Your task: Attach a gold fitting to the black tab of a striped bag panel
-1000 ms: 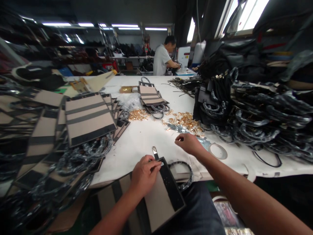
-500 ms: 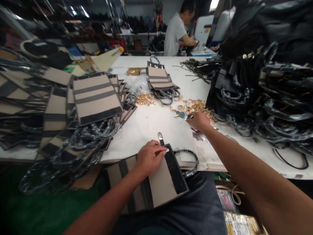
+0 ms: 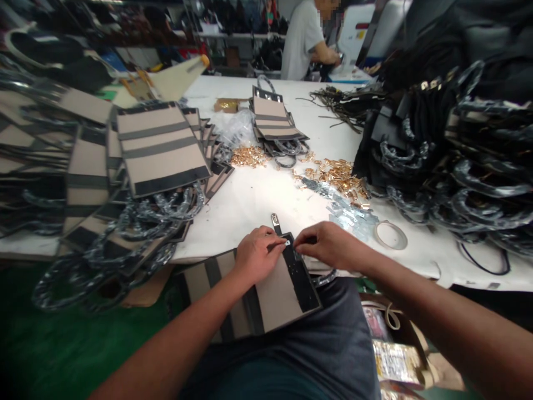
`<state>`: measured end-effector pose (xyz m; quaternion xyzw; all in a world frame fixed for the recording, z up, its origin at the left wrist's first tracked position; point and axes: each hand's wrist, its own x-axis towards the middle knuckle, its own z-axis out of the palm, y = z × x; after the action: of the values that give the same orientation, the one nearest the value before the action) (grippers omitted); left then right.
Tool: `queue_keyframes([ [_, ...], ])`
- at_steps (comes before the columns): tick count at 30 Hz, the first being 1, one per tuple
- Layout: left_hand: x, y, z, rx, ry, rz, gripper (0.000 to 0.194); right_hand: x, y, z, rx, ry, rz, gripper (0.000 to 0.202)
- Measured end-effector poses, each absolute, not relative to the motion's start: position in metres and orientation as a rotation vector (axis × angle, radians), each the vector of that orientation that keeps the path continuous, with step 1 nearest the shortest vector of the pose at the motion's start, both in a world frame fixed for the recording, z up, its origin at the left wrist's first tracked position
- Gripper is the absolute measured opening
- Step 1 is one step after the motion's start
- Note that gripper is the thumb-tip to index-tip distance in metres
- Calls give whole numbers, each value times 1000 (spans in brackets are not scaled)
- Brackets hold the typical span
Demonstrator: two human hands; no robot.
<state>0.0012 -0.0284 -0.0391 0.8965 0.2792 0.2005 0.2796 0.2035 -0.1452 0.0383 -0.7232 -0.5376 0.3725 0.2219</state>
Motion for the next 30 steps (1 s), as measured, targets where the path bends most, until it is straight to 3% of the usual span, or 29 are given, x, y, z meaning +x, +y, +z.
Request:
queue_keyframes([
  [4, 1, -29, -41, 2416, 734, 564, 10, 167, -161, 14, -2004, -1398, 1127, 23],
  [20, 0, -31, -44, 2408, 726, 607, 8, 152, -167, -3, -2203, -1526, 749, 13],
  [30, -1, -31, -43, 2416, 717, 619, 9, 151, -174, -11, -2060, -1503, 696, 25],
])
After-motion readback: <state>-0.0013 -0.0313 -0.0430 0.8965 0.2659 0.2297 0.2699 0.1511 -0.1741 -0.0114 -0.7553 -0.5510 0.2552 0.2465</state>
